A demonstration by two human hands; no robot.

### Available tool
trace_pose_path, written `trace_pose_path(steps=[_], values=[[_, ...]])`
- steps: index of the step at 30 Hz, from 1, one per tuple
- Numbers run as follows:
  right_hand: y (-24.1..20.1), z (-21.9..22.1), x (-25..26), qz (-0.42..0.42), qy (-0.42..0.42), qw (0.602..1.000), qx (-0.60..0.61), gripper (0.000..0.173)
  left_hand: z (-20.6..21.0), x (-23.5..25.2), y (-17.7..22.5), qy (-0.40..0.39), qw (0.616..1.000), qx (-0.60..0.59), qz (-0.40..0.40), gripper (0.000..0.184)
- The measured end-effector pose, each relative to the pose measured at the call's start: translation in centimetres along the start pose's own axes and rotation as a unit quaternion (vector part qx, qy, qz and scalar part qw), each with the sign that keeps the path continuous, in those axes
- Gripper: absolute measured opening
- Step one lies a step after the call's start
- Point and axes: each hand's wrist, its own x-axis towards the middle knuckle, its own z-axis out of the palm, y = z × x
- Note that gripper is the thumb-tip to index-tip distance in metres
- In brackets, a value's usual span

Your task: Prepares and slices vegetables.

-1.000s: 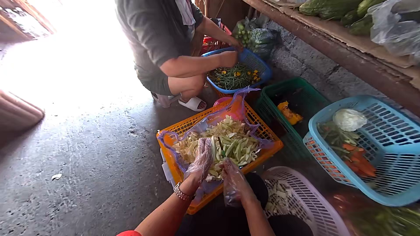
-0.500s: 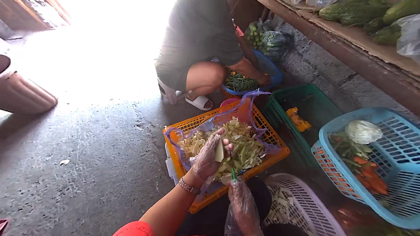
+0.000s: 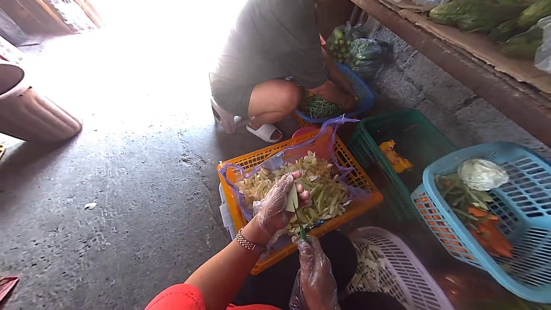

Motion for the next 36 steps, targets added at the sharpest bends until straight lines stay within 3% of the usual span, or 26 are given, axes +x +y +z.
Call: trace_pose_path(steps=[24, 36], values=[[0.1, 0.4, 1.2, 0.004, 0.025, 0.999, -0.031, 0.055, 0.7, -0.9, -0.9, -0.004, 0.999, 0.049, 0.002, 0.029], [0.4, 0.1, 2.4, 0.052, -0.014, 0.999, -0.01, 0.046, -1.1, 0.0, -1.9, -0.103, 0.992, 0.069, 0.006, 0.037]])
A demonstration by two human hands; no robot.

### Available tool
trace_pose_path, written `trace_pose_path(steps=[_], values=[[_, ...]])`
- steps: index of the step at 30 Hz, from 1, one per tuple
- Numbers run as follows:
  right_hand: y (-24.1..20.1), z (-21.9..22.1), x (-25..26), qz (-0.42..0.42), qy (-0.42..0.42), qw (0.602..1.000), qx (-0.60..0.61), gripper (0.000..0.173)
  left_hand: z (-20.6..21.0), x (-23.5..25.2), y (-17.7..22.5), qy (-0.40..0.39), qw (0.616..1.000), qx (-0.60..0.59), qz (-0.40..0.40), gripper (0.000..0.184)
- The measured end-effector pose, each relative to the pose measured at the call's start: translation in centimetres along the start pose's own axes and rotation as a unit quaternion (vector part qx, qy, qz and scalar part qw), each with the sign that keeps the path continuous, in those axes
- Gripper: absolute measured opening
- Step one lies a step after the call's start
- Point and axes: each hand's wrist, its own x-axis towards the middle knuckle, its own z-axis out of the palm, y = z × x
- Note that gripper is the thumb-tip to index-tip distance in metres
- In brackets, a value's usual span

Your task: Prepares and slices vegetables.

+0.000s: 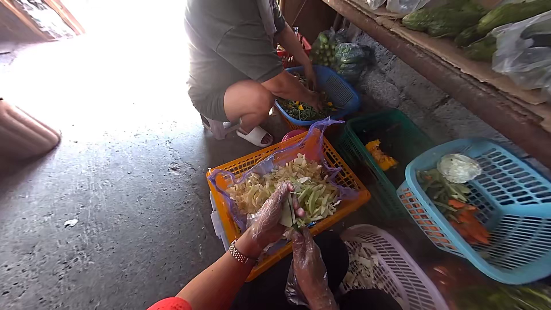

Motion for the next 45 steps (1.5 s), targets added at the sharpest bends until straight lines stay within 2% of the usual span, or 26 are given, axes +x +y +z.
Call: trace_pose_path(steps=[7, 9, 13, 16, 19, 22, 26, 30, 34, 36, 39, 41, 43, 45], values=[[0.8, -0.8, 0.4, 0.001, -0.035, 0.997, 0.067, 0.044, -1.2, 0.2, -0.1, -0.115, 0.991, 0.072, 0.021, 0.056], [0.9, -0.7, 0.4, -0.002, -0.032, 0.997, 0.073, 0.042, -1.5, 0.4, -0.2, -0.126, 0.99, 0.056, 0.001, 0.049], [0.9, -0.4, 0.2, -0.012, -0.005, 0.998, 0.06, 0.039, -2.0, 0.4, -1.1, -0.134, 0.989, -0.036, -0.052, 0.05], [0.5, -0.6, -0.1, -0.009, 0.005, 1.0, 0.023, 0.044, -1.7, 0.0, -1.0, -0.118, 0.991, 0.066, -0.018, 0.039], [0.4, -0.5, -0.2, 0.004, -0.001, 1.0, 0.011, 0.043, -1.1, -0.2, -0.2, -0.122, 0.981, 0.149, -0.019, 0.02], [-0.2, -0.7, 0.0, 0.044, -0.033, 0.998, 0.006, 0.044, -1.8, 0.2, -0.2, -0.147, 0.974, 0.169, -0.017, 0.022], [-0.6, -1.3, 0.9, 0.088, -0.095, 0.992, -0.004, 0.044, -2.1, 0.6, -0.2, -0.098, 0.979, 0.172, -0.04, 0.03], [-0.6, -1.1, 1.5, 0.109, -0.119, 0.987, -0.02, 0.042, -2.4, 1.0, -0.2, -0.072, 0.98, 0.183, -0.042, 0.032], [-1.1, -0.8, 2.0, 0.137, -0.139, 0.979, -0.066, 0.043, -2.1, 1.3, -0.5, 0.002, 0.982, 0.178, -0.06, 0.031], [-1.2, -0.8, 2.1, 0.137, -0.143, 0.977, -0.077, 0.043, -2.2, 1.4, -0.5, 0.013, 0.981, 0.182, -0.067, 0.032], [-1.3, -1.1, 1.9, 0.133, -0.129, 0.981, -0.055, 0.043, -1.9, 1.4, -0.1, -0.001, 0.974, 0.214, -0.067, 0.036], [-1.3, -1.4, 1.7, 0.129, -0.094, 0.987, -0.026, 0.041, -1.7, 1.2, 0.1, -0.029, 0.953, 0.296, -0.049, 0.045], [-1.2, -1.8, 1.7, 0.134, -0.068, 0.988, -0.023, 0.043, -1.7, 0.9, 0.0, -0.024, 0.933, 0.359, -0.02, 0.05], [-1.2, -2.1, 1.9, 0.135, -0.059, 0.988, -0.042, 0.046, -1.3, 0.3, -0.2, -0.007, 0.933, 0.36, -0.006, 0.05]])
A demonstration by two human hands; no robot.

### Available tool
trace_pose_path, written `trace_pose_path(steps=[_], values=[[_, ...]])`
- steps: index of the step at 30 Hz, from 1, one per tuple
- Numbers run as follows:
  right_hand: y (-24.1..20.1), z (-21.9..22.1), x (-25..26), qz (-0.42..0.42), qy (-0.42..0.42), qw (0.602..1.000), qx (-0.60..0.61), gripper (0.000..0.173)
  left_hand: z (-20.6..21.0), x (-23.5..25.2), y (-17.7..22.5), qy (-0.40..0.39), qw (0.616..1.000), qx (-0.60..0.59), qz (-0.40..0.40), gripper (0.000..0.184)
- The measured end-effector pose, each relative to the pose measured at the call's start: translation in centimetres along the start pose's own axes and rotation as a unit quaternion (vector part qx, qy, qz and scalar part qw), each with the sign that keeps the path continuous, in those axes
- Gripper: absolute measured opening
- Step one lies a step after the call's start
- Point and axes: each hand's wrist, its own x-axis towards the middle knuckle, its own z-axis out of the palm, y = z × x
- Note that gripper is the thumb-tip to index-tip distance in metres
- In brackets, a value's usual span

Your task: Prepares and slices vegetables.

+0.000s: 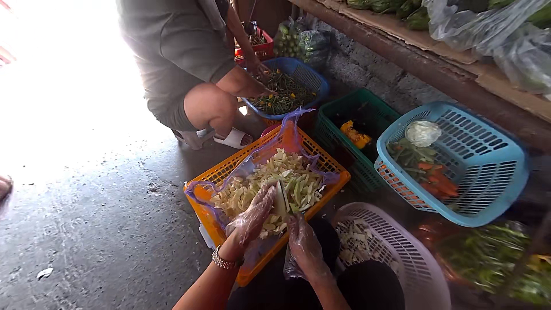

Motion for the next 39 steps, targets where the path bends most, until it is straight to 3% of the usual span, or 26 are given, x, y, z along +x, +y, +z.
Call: trace_pose_path(steps=[5, 8, 11, 13, 15, 17, 19, 20, 22, 23, 25, 28, 31, 34, 39], values=[[0.1, 0.4, -0.1, -0.046, 0.037, 0.995, -0.086, 0.048, 1.1, -0.7, 0.0, 0.034, 0.999, 0.01, 0.028, 0.055], [0.5, 0.6, 0.2, -0.076, 0.076, 0.989, -0.1, 0.046, 1.0, -0.7, 0.1, 0.015, 0.999, 0.001, 0.043, 0.051], [-0.3, -0.7, 1.4, -0.02, 0.025, 0.995, -0.095, 0.046, 0.6, -0.8, -0.1, -0.033, 0.998, -0.025, 0.041, 0.048], [-0.4, -2.3, 2.9, 0.041, -0.044, 0.998, -0.001, 0.046, 0.7, -0.8, 0.1, -0.041, 0.997, -0.056, 0.038, 0.048], [0.1, -3.1, 3.6, 0.068, -0.076, 0.98, 0.173, 0.043, 0.6, -0.6, 0.7, -0.013, 0.995, -0.103, 0.0, 0.043], [-0.3, -3.1, 3.3, 0.134, -0.109, 0.912, 0.372, 0.042, 0.0, -0.2, 0.9, 0.019, 0.985, -0.168, -0.035, 0.032], [-0.2, -2.6, 2.6, 0.154, -0.132, 0.862, 0.465, 0.044, -0.7, 0.2, 0.2, 0.023, 0.975, -0.221, -0.005, 0.031], [0.3, -2.0, 2.3, 0.122, -0.124, 0.874, 0.454, 0.044, -0.9, 0.4, 0.0, 0.02, 0.972, -0.235, 0.018, 0.035], [1.4, -0.7, 1.1, -0.003, -0.074, 0.938, 0.338, 0.043, -1.2, 0.7, -0.2, 0.009, 0.964, -0.261, 0.043, 0.05], [1.8, -0.1, 0.5, -0.048, -0.045, 0.959, 0.276, 0.044, -1.2, 0.9, 0.1, 0.003, 0.959, -0.282, 0.036, 0.05], [2.0, 0.9, -1.1, -0.098, 0.005, 0.974, 0.206, 0.044, -1.1, 1.1, 0.7, 0.015, 0.935, -0.354, 0.0, 0.034], [2.5, 2.1, -2.8, -0.166, 0.065, 0.972, 0.151, 0.046, -0.7, 1.2, 1.3, 0.022, 0.912, -0.408, -0.028, 0.037], [2.5, 2.5, -3.4, -0.196, 0.095, 0.973, 0.077, 0.053, -0.2, 1.1, 1.8, 0.051, 0.906, -0.416, -0.05, 0.043], [2.4, 2.6, -3.4, -0.193, 0.1, 0.975, 0.049, 0.054, 0.3, 0.7, 2.3, 0.08, 0.921, -0.379, -0.045, 0.031], [2.2, 2.6, -3.3, -0.18, 0.098, 0.978, 0.042, 0.053, 0.0, 0.4, 2.4, 0.052, 0.923, -0.381, -0.024, 0.03]])
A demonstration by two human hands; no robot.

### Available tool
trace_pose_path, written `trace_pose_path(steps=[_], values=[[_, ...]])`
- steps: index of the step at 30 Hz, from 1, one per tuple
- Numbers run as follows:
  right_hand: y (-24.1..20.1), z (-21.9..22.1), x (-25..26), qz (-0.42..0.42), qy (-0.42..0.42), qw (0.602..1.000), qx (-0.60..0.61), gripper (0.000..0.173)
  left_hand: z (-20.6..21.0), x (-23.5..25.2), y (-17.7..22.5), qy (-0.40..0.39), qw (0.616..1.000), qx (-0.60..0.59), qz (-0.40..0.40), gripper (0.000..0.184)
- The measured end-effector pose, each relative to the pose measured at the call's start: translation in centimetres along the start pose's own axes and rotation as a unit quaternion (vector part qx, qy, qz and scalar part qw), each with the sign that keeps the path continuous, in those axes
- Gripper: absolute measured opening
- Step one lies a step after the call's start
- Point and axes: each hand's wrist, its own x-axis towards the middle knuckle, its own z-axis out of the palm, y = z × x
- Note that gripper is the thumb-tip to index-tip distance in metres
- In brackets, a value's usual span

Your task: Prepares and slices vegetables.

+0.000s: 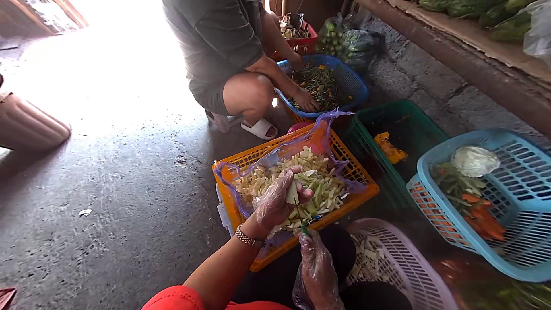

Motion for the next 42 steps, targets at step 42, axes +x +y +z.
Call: trace_pose_path(steps=[42], values=[[0.2, 0.4, 1.5, 0.027, 0.019, 0.999, -0.025, 0.047, -1.3, -0.9, -2.2, -0.183, 0.974, 0.132, 0.021, 0.034]])
